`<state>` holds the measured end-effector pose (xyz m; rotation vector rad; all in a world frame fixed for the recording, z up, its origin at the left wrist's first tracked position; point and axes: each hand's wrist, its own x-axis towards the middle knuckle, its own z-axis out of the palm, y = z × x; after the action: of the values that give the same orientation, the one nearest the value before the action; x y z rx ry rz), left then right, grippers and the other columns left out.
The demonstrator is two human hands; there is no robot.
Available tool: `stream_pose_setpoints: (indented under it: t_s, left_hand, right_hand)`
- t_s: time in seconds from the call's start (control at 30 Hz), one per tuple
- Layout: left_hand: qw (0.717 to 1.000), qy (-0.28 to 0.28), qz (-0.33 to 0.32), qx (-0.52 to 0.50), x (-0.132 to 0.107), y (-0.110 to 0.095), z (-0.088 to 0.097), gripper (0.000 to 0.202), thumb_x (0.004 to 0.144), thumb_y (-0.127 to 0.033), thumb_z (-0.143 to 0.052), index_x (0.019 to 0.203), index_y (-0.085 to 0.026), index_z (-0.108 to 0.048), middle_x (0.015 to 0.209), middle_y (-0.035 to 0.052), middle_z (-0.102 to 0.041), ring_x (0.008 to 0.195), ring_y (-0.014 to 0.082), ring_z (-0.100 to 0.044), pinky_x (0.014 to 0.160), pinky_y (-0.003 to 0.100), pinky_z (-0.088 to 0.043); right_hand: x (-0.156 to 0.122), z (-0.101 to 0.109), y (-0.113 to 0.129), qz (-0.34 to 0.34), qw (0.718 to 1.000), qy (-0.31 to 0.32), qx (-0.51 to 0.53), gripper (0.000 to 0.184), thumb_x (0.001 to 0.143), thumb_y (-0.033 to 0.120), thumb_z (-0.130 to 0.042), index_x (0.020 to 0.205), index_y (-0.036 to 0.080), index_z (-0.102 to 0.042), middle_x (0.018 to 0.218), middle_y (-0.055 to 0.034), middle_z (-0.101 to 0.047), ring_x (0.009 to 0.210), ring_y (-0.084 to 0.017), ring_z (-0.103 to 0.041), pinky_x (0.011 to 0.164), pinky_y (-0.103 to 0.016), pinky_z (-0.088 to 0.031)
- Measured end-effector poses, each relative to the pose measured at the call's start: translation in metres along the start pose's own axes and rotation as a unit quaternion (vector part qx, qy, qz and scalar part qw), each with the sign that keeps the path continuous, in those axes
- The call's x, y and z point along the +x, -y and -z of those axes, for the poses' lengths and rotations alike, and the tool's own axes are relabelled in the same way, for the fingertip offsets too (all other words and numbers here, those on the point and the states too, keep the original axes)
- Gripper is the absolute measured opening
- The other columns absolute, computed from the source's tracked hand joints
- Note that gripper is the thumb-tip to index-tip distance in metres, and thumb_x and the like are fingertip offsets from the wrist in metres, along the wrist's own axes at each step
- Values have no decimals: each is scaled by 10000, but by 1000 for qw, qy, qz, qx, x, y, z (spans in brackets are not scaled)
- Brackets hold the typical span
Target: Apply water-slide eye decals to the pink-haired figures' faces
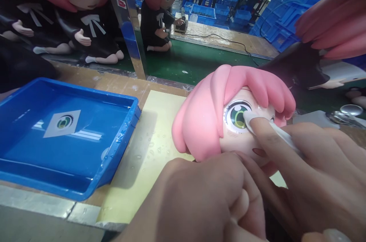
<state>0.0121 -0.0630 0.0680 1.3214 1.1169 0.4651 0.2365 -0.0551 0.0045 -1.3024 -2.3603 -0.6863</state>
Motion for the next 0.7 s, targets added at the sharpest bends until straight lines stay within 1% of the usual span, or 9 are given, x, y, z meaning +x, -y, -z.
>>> stream_pose_setpoints:
  t_s: [0.07,0.17,0.23,0.3,0.4,0.5,0.57,0.63,0.7]
  left_hand:
    - [1000,-2,-5,16,-1,0,0,233,787,-369,-707,734,-203,-553,841,16,-718,721,150,-595,682,242,-481]
    - [1000,-4,-14,14,0,3,-1,161,832,-284,-611,714,-200,-540,788,1,-671,709,135,-577,666,224,-456]
    - [1000,-7,-20,7,1,5,-3,153,848,-220,-539,697,-198,-528,764,-7,-637,700,122,-553,648,208,-435]
    - [1000,-7,-23,-1,2,7,-4,170,857,-195,-502,689,-196,-524,758,-7,-631,703,121,-546,645,205,-434]
    - [1000,-3,-22,-12,1,5,-4,180,854,-279,-562,695,-196,-543,766,6,-638,717,141,-574,655,218,-468]
    - [1000,-14,4,-14,-1,0,-3,192,798,-364,-653,733,-192,-600,803,19,-650,746,161,-599,694,231,-511]
    - [1000,-18,6,-17,-2,-3,-1,203,791,-388,-668,758,-194,-620,832,23,-671,754,165,-604,732,241,-534]
    - [1000,-7,-7,-20,-2,-4,0,220,796,-411,-677,764,-204,-610,840,24,-689,766,174,-622,749,247,-543]
    - [1000,7,-11,-13,-2,-3,1,238,791,-430,-698,775,-216,-595,818,20,-697,787,189,-643,735,251,-536]
  right_hand:
    - [-1,0,1,4,1000,6,-1,523,1009,492,-488,1375,130,-579,842,-112,-617,754,-322,-565,625,-436,-387]
    - [0,0,4,-5,1000,4,-4,517,1020,505,-442,1358,142,-587,806,-89,-583,746,-308,-543,622,-425,-366]
    - [4,-1,5,-13,999,18,-25,536,1024,529,-415,1345,142,-599,804,-86,-563,755,-311,-526,614,-418,-352]
    - [8,-2,5,-16,998,38,-46,567,1027,551,-390,1338,129,-606,825,-97,-562,780,-327,-522,618,-423,-351]
    - [9,-1,4,-19,998,39,-47,566,1032,538,-376,1340,122,-602,851,-108,-573,806,-335,-540,642,-431,-371]
    - [4,2,5,-11,1000,14,-14,499,1027,460,-415,1359,125,-579,853,-99,-588,782,-310,-567,642,-418,-385]
    - [2,4,6,-2,1000,-3,-5,491,1013,434,-457,1369,115,-570,869,-100,-600,774,-300,-578,634,-411,-379]
    - [2,5,7,-4,1000,3,-21,524,1007,453,-472,1379,98,-571,877,-107,-599,784,-306,-570,630,-410,-368]
    - [5,4,7,-11,999,16,-44,544,1019,479,-436,1364,86,-584,882,-115,-585,782,-311,-541,621,-411,-348]
